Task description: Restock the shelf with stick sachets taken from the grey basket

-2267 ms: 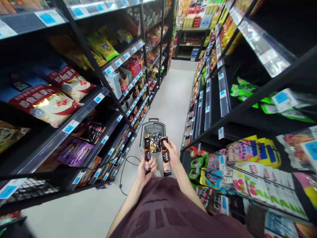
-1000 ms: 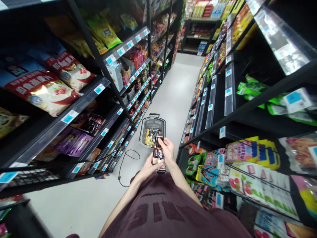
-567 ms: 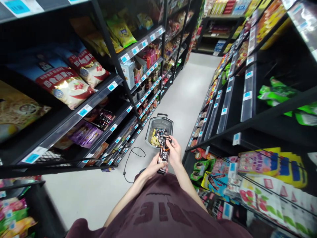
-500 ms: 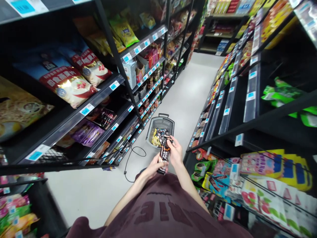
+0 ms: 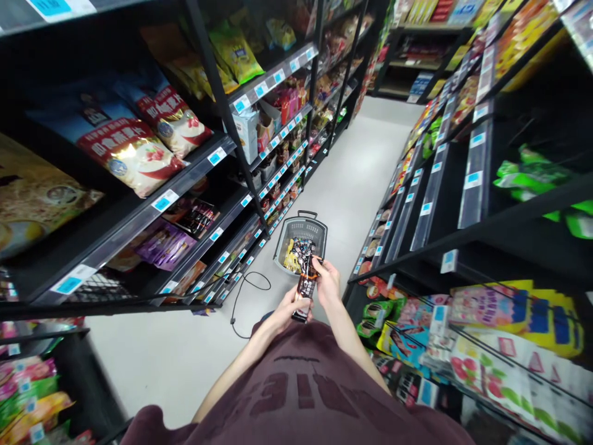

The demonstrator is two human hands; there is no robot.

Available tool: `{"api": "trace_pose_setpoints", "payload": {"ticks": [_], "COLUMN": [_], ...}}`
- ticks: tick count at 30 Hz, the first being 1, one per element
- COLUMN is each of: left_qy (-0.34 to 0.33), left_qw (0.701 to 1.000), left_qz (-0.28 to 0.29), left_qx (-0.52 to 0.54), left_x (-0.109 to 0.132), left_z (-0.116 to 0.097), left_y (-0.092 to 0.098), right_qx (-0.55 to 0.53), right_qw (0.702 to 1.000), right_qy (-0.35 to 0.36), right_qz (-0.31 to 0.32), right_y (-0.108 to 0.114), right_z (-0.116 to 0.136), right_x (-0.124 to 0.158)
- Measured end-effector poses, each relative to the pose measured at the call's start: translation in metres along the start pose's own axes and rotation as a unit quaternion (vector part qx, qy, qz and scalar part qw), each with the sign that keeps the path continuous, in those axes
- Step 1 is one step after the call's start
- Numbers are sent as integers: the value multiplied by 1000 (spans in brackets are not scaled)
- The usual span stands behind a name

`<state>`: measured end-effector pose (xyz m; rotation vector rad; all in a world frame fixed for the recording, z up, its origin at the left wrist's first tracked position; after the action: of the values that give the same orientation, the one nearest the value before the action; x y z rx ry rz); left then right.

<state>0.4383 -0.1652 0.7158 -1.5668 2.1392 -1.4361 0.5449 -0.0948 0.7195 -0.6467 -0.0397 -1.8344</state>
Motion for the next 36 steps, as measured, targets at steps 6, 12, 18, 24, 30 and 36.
{"api": "trace_pose_setpoints", "payload": {"ticks": [6,12,18,24,30,36], "left_qy": [7,25,15,-2,-75,-156], "left_qw": [1000,998,1000,999,995,976], "left_qz": [13,17,19,-3,-55,-148], "left_qx": [27,47,2,-35,-25,-20], "left_x": [1,4,5,5,12,16], "left_z": [-1,1,2,2,-13,-31], "left_y": [2,2,6,6,9,32], "right_qx": [22,14,27,22,105,116], "right_qw": [1000,999,999,1000,978,980], "right_qy": [9,0,10,10,38,33], "right_qz": [17,38,29,19,178,159], "right_y": [0,-4,0,5,-20,-19], "right_z": [-2,-1,2,-1,-5,-14], "right_x": [0,1,-1,-1,13,13]}}
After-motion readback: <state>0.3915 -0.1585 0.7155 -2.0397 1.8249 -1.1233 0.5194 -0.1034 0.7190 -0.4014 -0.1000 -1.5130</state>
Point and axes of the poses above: each hand's wrist, its own x-axis away from the middle knuckle, its own y-axis out of the back of the hand, z = x × y, the point moved 7 cm from there along -x, towards the middle knuckle, and after that the axes turned 15 degrees about x, right-handed, at the moved point
